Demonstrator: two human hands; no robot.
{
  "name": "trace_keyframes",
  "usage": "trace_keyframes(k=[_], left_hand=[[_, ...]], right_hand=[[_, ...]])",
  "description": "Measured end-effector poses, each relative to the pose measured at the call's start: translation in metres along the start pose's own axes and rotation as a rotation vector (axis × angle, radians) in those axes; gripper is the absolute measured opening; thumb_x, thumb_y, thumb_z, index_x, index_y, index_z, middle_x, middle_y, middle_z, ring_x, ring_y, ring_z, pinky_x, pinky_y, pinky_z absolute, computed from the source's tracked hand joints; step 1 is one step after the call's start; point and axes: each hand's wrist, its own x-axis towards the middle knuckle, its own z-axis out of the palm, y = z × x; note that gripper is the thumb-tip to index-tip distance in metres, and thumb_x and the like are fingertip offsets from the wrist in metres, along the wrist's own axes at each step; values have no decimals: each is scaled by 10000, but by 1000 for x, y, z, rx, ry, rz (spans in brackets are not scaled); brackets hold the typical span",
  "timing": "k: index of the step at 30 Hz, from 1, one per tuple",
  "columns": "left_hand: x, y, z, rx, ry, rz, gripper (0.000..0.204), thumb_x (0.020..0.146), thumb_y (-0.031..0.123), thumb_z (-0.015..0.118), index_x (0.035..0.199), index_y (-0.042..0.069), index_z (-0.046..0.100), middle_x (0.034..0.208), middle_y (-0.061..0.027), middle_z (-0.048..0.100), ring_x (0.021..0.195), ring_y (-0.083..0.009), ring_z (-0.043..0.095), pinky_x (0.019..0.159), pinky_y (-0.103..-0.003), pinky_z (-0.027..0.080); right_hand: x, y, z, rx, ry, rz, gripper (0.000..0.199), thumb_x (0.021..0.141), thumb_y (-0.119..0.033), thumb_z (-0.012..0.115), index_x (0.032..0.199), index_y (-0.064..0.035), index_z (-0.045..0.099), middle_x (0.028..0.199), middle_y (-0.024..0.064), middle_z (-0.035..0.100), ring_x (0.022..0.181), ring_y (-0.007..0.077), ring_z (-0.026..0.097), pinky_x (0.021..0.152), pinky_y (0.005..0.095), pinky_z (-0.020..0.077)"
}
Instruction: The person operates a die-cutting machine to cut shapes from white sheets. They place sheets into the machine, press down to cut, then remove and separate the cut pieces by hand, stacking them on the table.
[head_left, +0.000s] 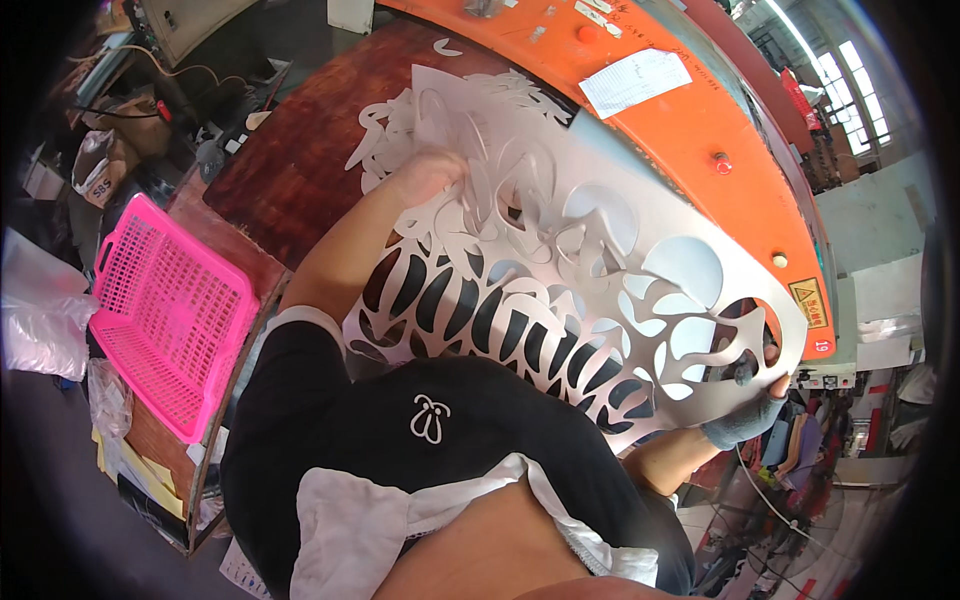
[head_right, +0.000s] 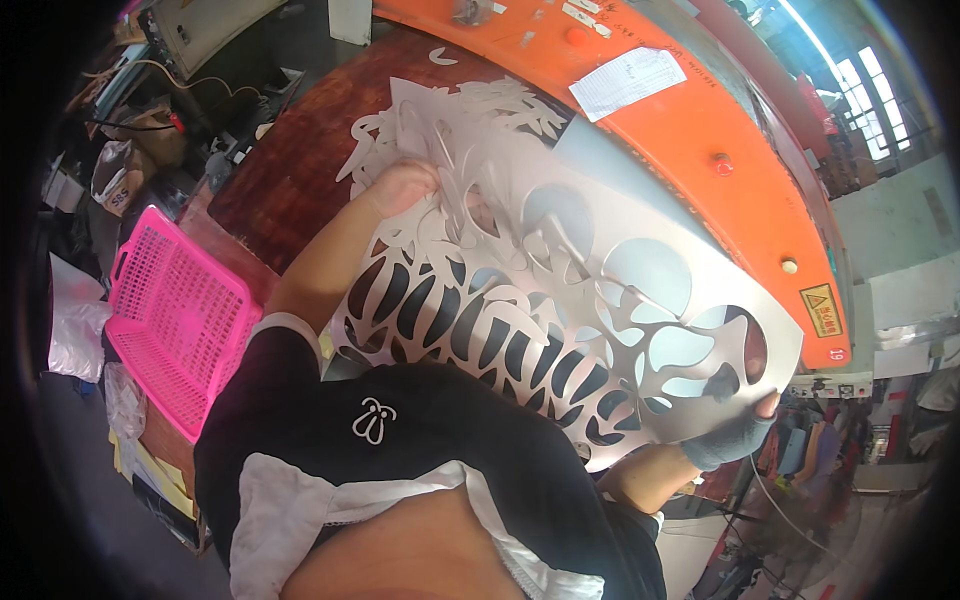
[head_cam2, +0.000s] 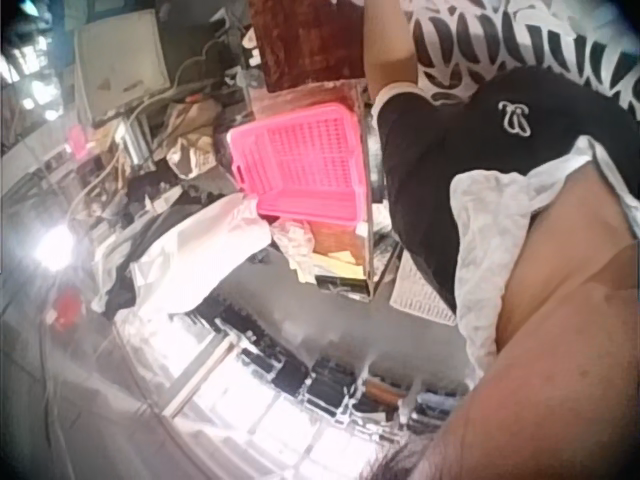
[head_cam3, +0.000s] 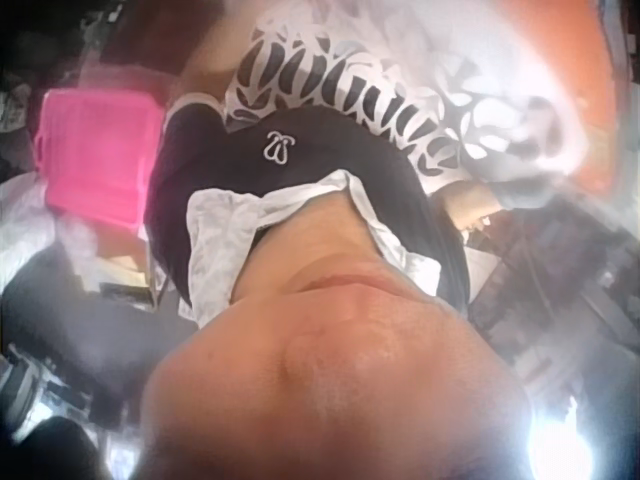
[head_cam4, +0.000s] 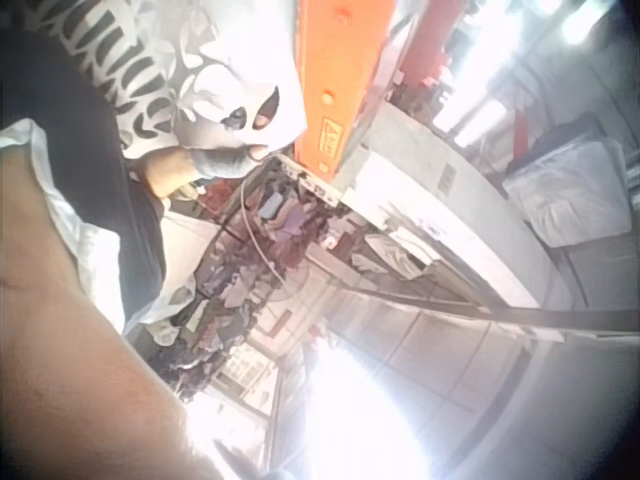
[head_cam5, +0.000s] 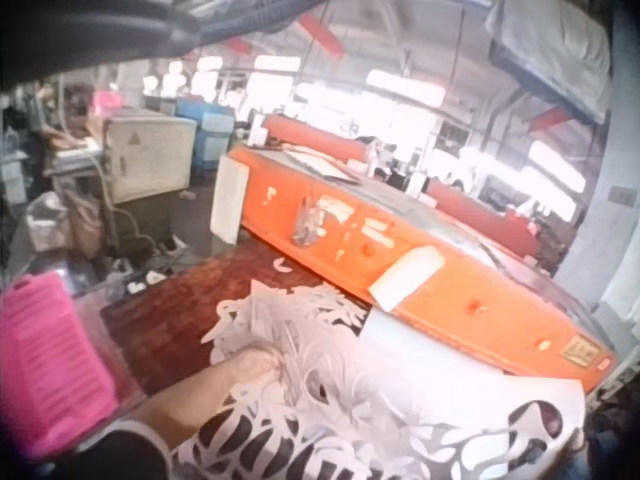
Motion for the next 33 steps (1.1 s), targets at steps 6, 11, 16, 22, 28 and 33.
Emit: trace_keyframes(k=[6,11,16,22,28,33], left_hand=[[-12,-9,-5,-400,255,92,170,785,111,557,903,17,635,797,-80,640,693,-234,601,730,-353,486],[-12,-22,-4,405,822,301,235,775,179,582,940,16,623,799,-98,625,794,-276,619,773,-427,470],[3,-32,6,1575,689,495,383,786,240,579,1093,12,554,937,-144,605,881,-327,590,817,-444,452],[25,-5,2,1462,520,-156,441,814,278,552,1151,-2,504,1122,-207,560,1001,-345,566,844,-436,450],[-9,16,13,1414,414,-147,445,808,299,568,1114,-20,515,1037,-216,601,952,-364,582,808,-436,460],[-24,15,27,642,432,-248,499,787,254,613,1173,-25,462,1089,-217,548,998,-302,557,817,-392,444]], right_hand=[[-6,-12,7,-150,170,-45,411,951,-321,420,1199,-3,498,974,98,611,703,222,519,733,372,464],[-9,-7,10,-110,50,1,401,949,-317,424,1160,20,479,1000,95,587,697,219,508,701,374,452],[-22,7,11,-406,347,-317,407,939,-290,431,1180,36,454,1027,116,585,674,225,539,654,360,465],[-25,3,17,-368,176,-278,384,932,-255,444,1169,45,473,1014,129,590,690,240,559,651,386,493],[5,-4,-9,-137,7,-11,422,931,-265,475,1228,27,413,1111,148,559,973,342,598,842,446,502],[8,0,-26,-150,65,-7,468,922,-262,498,1282,12,379,1131,160,552,1019,326,566,893,434,472]])
